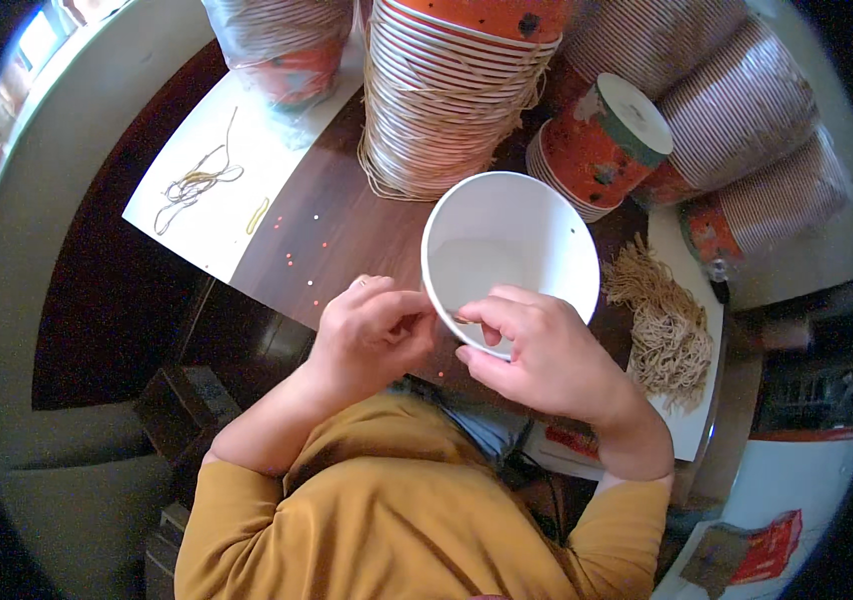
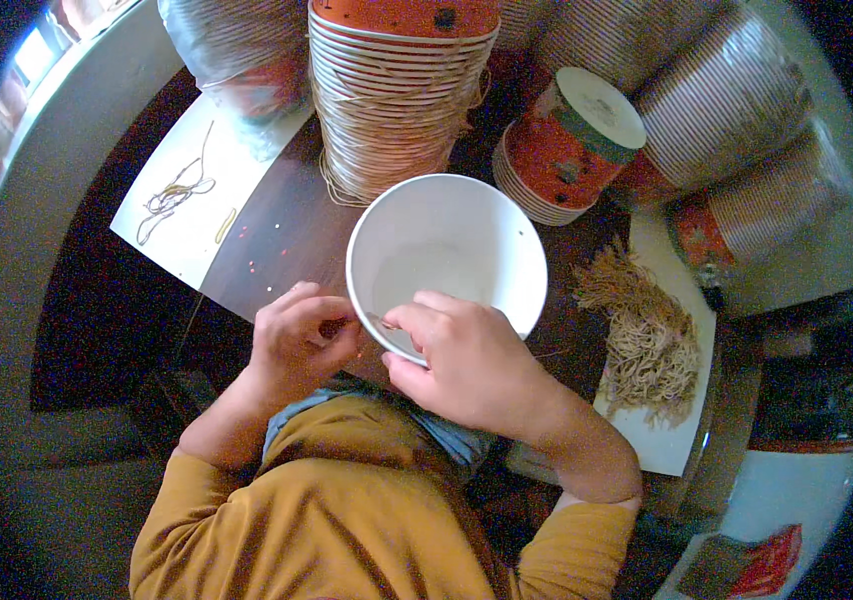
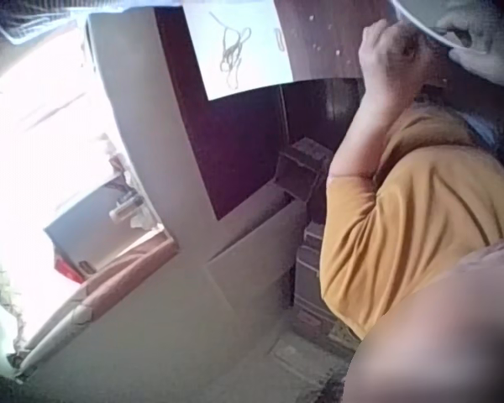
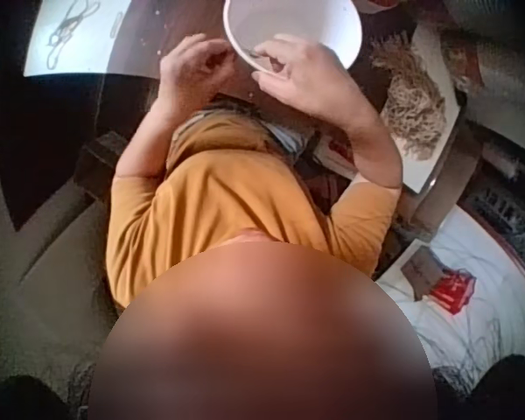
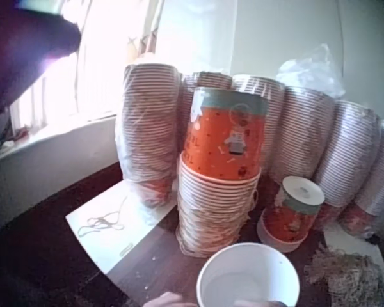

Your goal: Manually tying string handles through pre-punched holes in decorative paper buckets.

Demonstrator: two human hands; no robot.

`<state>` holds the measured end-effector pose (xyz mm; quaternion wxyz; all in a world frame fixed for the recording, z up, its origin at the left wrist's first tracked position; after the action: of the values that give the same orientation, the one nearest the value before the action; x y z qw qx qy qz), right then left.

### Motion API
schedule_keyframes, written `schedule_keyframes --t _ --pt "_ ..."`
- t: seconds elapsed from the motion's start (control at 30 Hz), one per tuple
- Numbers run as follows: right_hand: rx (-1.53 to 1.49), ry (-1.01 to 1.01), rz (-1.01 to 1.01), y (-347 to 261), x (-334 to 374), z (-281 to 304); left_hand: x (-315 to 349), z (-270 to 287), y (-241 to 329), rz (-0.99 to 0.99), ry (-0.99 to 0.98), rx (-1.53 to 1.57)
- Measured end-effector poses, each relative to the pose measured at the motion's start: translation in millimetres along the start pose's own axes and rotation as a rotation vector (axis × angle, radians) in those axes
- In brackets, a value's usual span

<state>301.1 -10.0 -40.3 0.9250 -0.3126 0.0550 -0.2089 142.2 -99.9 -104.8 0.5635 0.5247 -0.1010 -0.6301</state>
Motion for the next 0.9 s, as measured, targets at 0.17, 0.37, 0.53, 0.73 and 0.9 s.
schedule_keyframes --t 0.17,0.37,0.53,0.73,0.9 --pt "0.047 0.066 0.042 -6.4 7.6 -2.7 21.4 22.6 -32.7 0.346 -0.169 0.768" --pt "0.192 0.122 0.104 -11.5 10.5 -8.2 29.8 27.4 -37.8 0.355 -0.23 0.823" --pt "0.191 0.156 0.13 -8.0 13.2 -9.3 25.1 23.9 -24.5 0.486 -0.194 0.82" --pt "0.216 0.182 0.121 -7.8 11.7 -10.9 18.4 -6.9 -5.6 0.487 -0.206 0.503" --pt "0.231 0.225 0.128 -3.9 12.3 -13.0 21.3 -17.5 -11.7 0.426 -0.179 0.314"
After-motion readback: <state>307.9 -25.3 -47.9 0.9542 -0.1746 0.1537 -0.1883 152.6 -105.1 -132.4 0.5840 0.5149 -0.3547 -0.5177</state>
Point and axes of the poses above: each hand's wrist, its own x-axis away from the middle knuckle, its own z-axis out of the back of the hand, y = z × x, the point moved 2 cm from there along -x, towards the middle knuckle, and after that the axes turned 2 degrees about -y, right-handed, at the moved point
